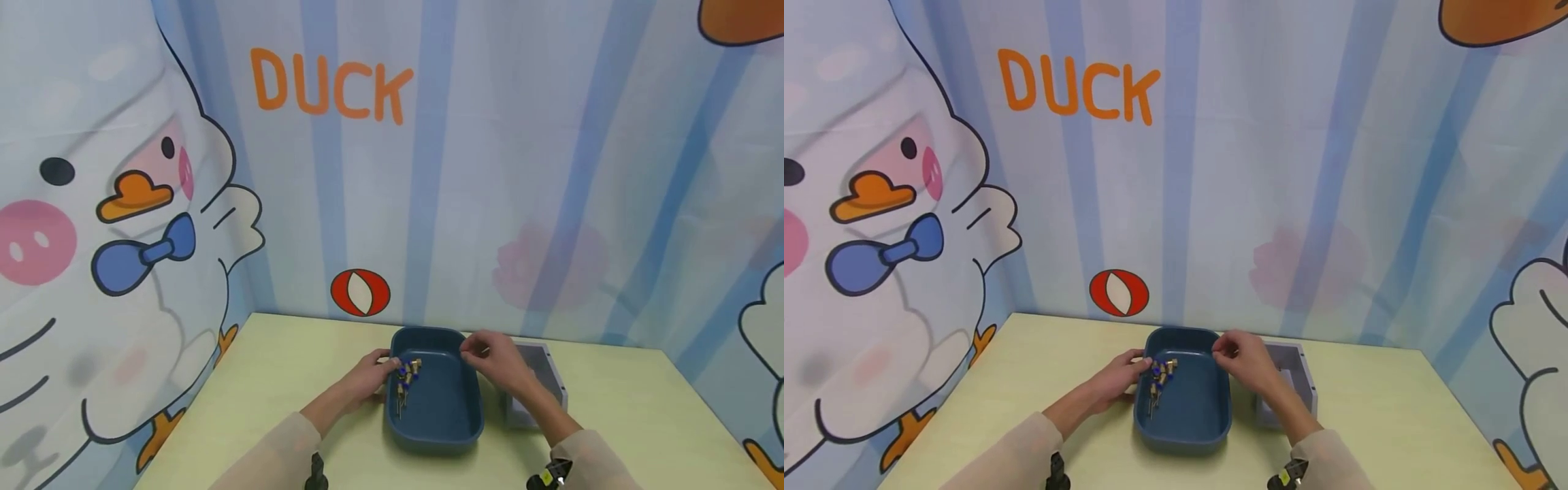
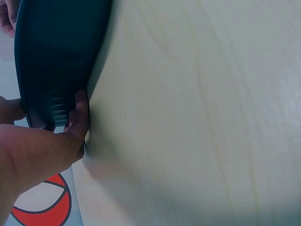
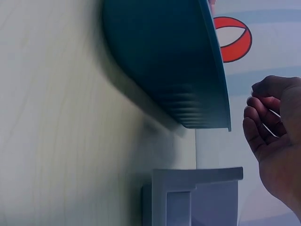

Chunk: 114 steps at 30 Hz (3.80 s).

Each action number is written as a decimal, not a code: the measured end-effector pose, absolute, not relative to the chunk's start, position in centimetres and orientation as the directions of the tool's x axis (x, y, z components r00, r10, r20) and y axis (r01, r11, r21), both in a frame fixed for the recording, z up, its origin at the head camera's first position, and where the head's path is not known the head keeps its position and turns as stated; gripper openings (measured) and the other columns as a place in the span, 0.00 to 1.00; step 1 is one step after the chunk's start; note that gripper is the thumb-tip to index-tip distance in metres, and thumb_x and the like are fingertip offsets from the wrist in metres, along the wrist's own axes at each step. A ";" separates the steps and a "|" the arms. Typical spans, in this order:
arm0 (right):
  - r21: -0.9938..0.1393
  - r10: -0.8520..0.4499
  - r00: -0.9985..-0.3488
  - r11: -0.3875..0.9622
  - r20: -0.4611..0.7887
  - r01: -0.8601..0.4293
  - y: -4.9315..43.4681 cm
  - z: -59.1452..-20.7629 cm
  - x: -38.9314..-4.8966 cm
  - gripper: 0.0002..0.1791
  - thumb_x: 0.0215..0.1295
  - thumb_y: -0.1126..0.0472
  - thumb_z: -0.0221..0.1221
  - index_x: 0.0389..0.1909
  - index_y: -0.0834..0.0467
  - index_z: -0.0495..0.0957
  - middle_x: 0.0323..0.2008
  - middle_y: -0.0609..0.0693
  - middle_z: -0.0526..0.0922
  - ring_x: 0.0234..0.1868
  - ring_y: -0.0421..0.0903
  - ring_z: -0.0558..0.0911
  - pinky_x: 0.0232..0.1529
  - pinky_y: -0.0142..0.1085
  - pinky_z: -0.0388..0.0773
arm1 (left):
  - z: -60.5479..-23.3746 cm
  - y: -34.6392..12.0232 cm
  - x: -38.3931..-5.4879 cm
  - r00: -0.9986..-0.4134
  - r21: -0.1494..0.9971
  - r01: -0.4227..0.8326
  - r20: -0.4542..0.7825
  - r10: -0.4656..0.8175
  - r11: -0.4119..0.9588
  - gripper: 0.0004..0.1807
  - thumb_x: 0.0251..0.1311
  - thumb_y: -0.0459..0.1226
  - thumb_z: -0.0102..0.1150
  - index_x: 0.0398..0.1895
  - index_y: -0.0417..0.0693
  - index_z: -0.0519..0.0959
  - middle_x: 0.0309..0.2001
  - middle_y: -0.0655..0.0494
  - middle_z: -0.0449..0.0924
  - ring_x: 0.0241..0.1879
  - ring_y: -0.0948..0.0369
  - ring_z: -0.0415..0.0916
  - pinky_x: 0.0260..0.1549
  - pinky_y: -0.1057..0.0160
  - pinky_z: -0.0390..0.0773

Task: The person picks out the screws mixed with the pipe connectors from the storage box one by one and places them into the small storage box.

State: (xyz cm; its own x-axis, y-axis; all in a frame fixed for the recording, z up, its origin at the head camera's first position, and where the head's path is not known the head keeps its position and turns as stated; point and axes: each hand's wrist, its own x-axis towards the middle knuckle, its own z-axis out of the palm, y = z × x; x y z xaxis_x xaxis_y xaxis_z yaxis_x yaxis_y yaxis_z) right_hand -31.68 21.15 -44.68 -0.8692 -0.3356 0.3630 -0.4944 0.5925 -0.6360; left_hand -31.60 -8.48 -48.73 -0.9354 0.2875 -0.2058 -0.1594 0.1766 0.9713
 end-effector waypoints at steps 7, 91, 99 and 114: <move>-0.639 -0.339 -0.870 0.591 0.358 -0.493 20.1 -44.9 -31.3 0.03 0.70 0.68 0.67 0.42 0.61 0.86 0.37 0.48 0.87 0.37 0.43 0.84 0.43 0.38 0.85 | -49.0 -8.4 -31.6 -0.931 0.967 -0.171 -0.222 0.291 0.190 0.32 0.82 0.45 0.50 0.79 0.37 0.61 0.64 0.38 0.77 0.64 0.43 0.76 0.53 0.42 0.84; -0.639 -0.351 -0.864 0.582 0.361 -0.503 12.1 -49.0 -31.2 0.04 0.63 0.69 0.71 0.36 0.61 0.86 0.29 0.44 0.84 0.31 0.37 0.81 0.35 0.32 0.80 | -48.8 -8.7 -31.5 -0.936 0.973 -0.115 -0.173 0.306 0.198 0.31 0.84 0.46 0.49 0.78 0.36 0.61 0.66 0.36 0.74 0.63 0.43 0.76 0.56 0.38 0.82; -0.642 -0.382 -0.861 0.576 0.337 -0.506 12.0 -49.1 -31.1 0.03 0.63 0.68 0.71 0.35 0.61 0.86 0.28 0.44 0.84 0.30 0.36 0.80 0.34 0.32 0.80 | -48.9 -8.8 -31.4 -0.934 0.977 -0.110 -0.164 0.318 0.182 0.30 0.84 0.45 0.48 0.78 0.35 0.61 0.64 0.37 0.74 0.62 0.43 0.77 0.53 0.41 0.85; -0.622 -0.373 -0.883 0.630 0.284 -0.466 11.4 -48.9 -31.2 0.04 0.62 0.67 0.72 0.32 0.58 0.85 0.27 0.43 0.84 0.29 0.37 0.80 0.32 0.32 0.78 | -48.8 -8.8 -31.5 -0.935 0.973 -0.124 -0.181 0.304 0.196 0.30 0.84 0.45 0.48 0.78 0.37 0.62 0.64 0.37 0.74 0.61 0.44 0.77 0.54 0.41 0.84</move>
